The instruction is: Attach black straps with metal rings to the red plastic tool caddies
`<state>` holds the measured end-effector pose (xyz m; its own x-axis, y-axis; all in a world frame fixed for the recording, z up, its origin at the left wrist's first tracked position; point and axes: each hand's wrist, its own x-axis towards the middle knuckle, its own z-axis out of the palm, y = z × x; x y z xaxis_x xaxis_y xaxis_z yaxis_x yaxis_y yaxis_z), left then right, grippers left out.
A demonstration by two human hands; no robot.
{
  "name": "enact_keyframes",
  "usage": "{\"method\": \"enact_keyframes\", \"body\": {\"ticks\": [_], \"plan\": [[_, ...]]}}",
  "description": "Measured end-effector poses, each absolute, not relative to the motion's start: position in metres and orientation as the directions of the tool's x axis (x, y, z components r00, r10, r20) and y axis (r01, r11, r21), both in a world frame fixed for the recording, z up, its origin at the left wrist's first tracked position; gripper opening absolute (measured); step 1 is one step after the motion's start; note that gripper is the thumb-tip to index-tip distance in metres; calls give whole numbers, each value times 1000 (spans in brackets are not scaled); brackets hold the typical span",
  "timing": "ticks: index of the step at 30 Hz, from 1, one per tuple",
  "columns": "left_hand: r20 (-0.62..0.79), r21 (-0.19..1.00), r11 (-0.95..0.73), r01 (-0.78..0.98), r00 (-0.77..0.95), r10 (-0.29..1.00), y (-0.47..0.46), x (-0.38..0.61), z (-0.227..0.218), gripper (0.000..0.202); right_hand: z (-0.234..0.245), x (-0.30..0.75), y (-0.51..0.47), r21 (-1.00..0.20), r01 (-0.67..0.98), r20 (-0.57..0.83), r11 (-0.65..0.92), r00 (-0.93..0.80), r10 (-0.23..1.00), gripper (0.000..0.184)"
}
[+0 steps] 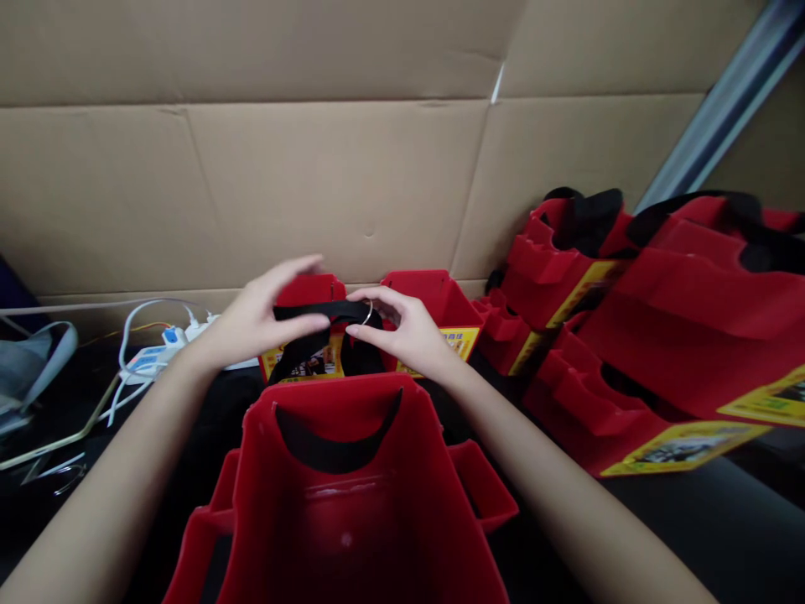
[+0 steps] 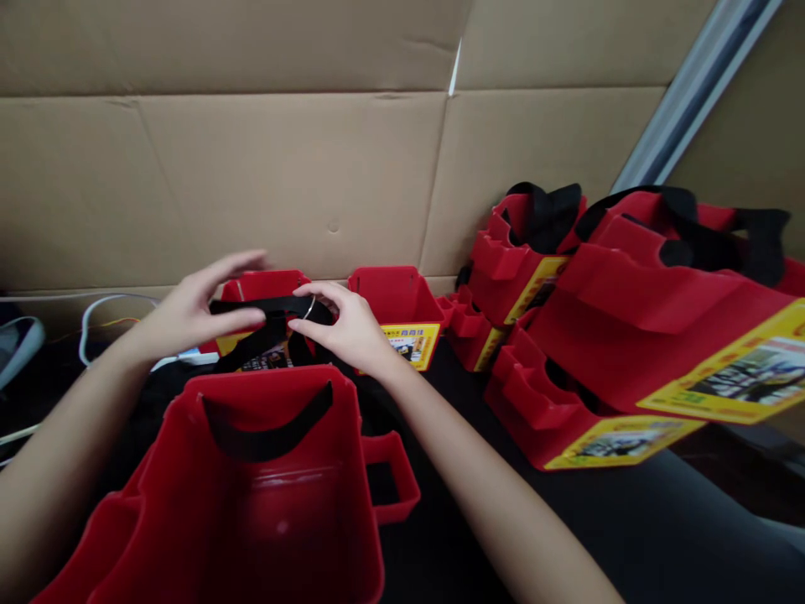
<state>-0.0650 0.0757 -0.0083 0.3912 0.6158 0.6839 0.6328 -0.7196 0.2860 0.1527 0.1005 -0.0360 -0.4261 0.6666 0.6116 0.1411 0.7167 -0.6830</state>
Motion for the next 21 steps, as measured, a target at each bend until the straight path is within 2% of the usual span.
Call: {"method": "enact_keyframes", "body": {"ticks": [1,3,6,10,14,16,18,19,21], "plan": [[641,198,-778,596,521,563,73,-60,-8,53,-35,153,99,-676,130,616,726,-441,653,32],[587,68,-829,555,649,483,72,-53,-9,37,-33,154,98,-667,114,624,736,-454,636,34],[626,-7,-807,591,632,457,77,-59,-12,29,-30,158,99,-675,157,600,721,-452,660,30],[619,43,-715,698,543,567,86,-86,-16,31,-25,167,104,-745,177,531,643,-426,733,24],[602,204,-621,757,403,689,83,-96,-13,31,-22,171,105,-787,126,511,604,-416,753,25],[550,316,-665,677,440,709,78,-86,-11,43,-23,168,103,-789,113,501,604,-450,739,26],[507,379,-712,590,512,694,73,-70,-10,61,-25,164,100,-791,84,493,606,-500,712,27],[498,382,-726,572,534,683,71,-62,-11,65,-26,163,99,-793,65,490,605,-522,698,27],[499,345,-744,572,560,661,70,-50,-14,58,-27,160,96,-795,34,494,605,-542,679,26]]}}
